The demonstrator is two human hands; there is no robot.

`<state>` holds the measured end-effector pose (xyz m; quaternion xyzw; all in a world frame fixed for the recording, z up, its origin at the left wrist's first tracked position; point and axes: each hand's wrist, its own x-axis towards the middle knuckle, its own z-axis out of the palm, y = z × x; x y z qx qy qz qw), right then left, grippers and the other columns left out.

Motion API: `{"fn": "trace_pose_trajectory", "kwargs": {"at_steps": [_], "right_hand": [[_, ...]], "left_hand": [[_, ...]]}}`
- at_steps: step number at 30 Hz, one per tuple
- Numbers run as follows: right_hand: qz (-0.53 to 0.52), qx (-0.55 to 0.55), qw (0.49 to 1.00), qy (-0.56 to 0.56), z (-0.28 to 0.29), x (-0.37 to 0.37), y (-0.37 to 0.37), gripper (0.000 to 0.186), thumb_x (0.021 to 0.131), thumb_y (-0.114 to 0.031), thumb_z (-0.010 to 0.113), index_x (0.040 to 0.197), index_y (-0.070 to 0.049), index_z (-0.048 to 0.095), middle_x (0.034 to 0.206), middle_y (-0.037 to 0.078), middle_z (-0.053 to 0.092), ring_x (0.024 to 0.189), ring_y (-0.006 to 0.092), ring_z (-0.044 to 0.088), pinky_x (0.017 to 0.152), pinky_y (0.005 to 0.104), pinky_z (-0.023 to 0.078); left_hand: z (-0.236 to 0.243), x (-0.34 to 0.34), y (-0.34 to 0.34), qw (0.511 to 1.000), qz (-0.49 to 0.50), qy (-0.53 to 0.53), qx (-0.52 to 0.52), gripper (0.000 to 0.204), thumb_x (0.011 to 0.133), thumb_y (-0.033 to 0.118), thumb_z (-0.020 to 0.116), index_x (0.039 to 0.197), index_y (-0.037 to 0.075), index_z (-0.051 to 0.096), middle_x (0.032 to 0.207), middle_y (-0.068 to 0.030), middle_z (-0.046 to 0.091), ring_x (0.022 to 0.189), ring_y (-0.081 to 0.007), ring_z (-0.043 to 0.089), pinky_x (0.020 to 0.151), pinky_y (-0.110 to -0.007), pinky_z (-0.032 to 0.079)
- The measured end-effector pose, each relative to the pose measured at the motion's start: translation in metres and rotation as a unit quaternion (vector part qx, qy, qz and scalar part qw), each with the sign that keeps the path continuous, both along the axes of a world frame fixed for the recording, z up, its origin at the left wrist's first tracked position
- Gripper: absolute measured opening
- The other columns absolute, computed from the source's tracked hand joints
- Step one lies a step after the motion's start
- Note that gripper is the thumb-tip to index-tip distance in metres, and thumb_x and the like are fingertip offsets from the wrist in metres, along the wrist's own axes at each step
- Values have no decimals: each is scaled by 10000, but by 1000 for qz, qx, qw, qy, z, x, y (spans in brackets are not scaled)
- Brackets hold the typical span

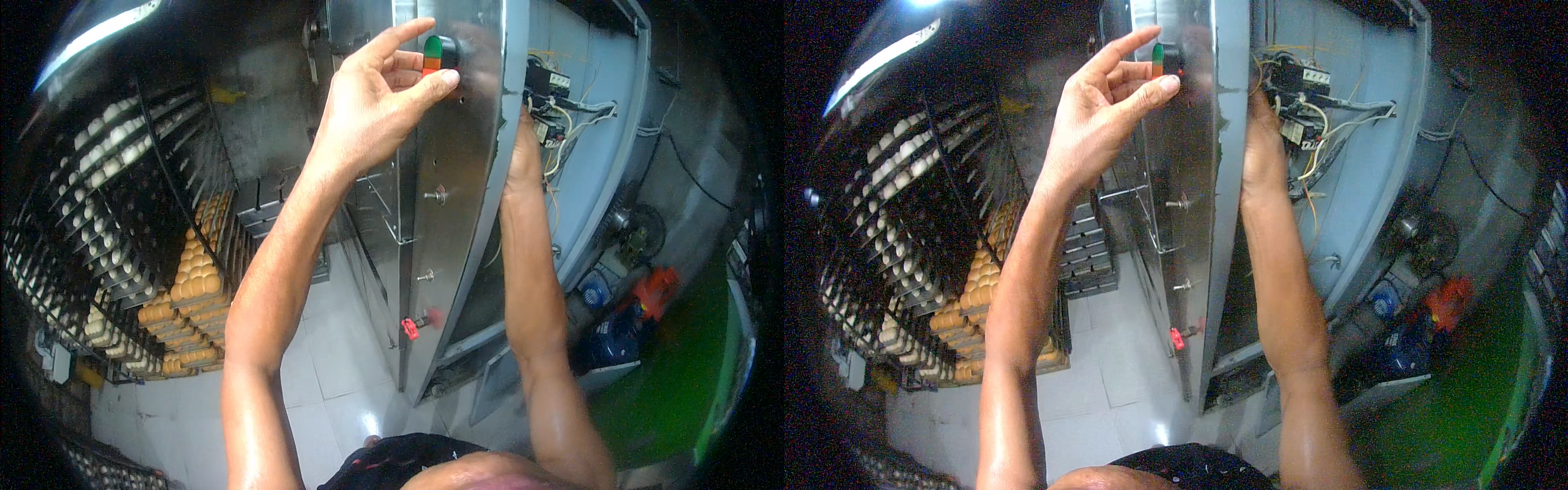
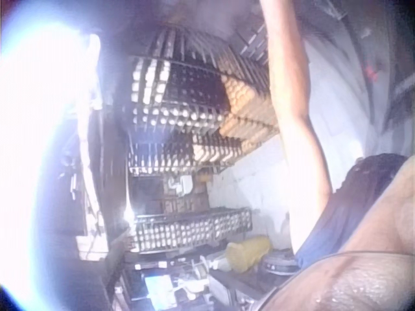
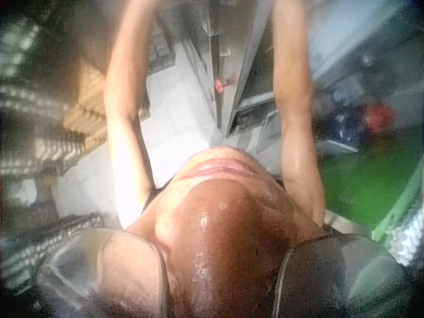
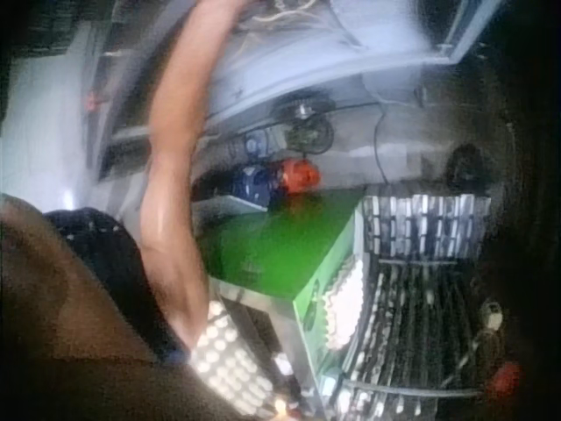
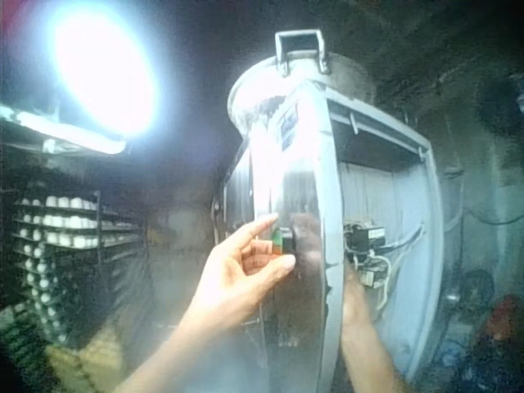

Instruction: The person manipulates the electrical buttons and wiring on the control panel of an industrial oven using pliers and zip ties.

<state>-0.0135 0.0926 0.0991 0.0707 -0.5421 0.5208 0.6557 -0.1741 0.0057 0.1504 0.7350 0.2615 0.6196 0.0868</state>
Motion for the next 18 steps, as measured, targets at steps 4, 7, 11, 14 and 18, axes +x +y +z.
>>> {"fn": "trace_pose_trajectory", "kwargs": {"at_steps": [4, 7, 11, 14, 18], "right_hand": [[-28, 23, 999, -16, 9, -3, -27, 476, 942, -398, 600, 1263, -47, 606, 1183, 103, 658, 1029, 193, 652, 878, 312, 554], [11, 35, 999, 0, 9, -2, -26, 385, 928, -263, 650, 1274, -96, 621, 1201, 51, 664, 1021, 146, 647, 858, 283, 548], [5, 42, 999, -7, 8, -4, -26, 413, 915, -295, 669, 1262, -76, 623, 1174, 45, 670, 996, 142, 649, 839, 277, 548], [-34, 35, 999, -13, 4, -2, -13, 483, 938, -409, 605, 1260, -49, 612, 1184, 94, 660, 1045, 179, 648, 877, 307, 560], [-49, 37, 998, -31, -1, 0, 11, 520, 957, -455, 562, 1263, -37, 605, 1209, 109, 649, 1078, 198, 646, 919, 325, 559]], "left_hand": [[2, 0, 4, 996, 58, 40, 46, 506, 877, 232, 729, 1330, 70, 572, 1018, -130, 695, 945, -181, 691, 826, -331, 571], [6, 2, 3, 998, 54, 32, 26, 468, 882, 182, 730, 1312, 69, 579, 980, -62, 660, 881, -111, 635, 785, -258, 532], [8, -1, 1, 998, 58, 25, 12, 434, 891, 159, 723, 1293, 70, 585, 973, -35, 642, 863, -83, 609, 763, -229, 512], [10, 4, -6, 999, 38, 20, -21, 413, 900, 150, 708, 1287, 71, 586, 983, -43, 644, 882, -96, 618, 781, -243, 521], [7, -1, -4, 997, 70, 17, 16, 414, 898, 145, 708, 1285, 64, 587, 978, -44, 651, 899, -103, 625, 808, -252, 526]]}}
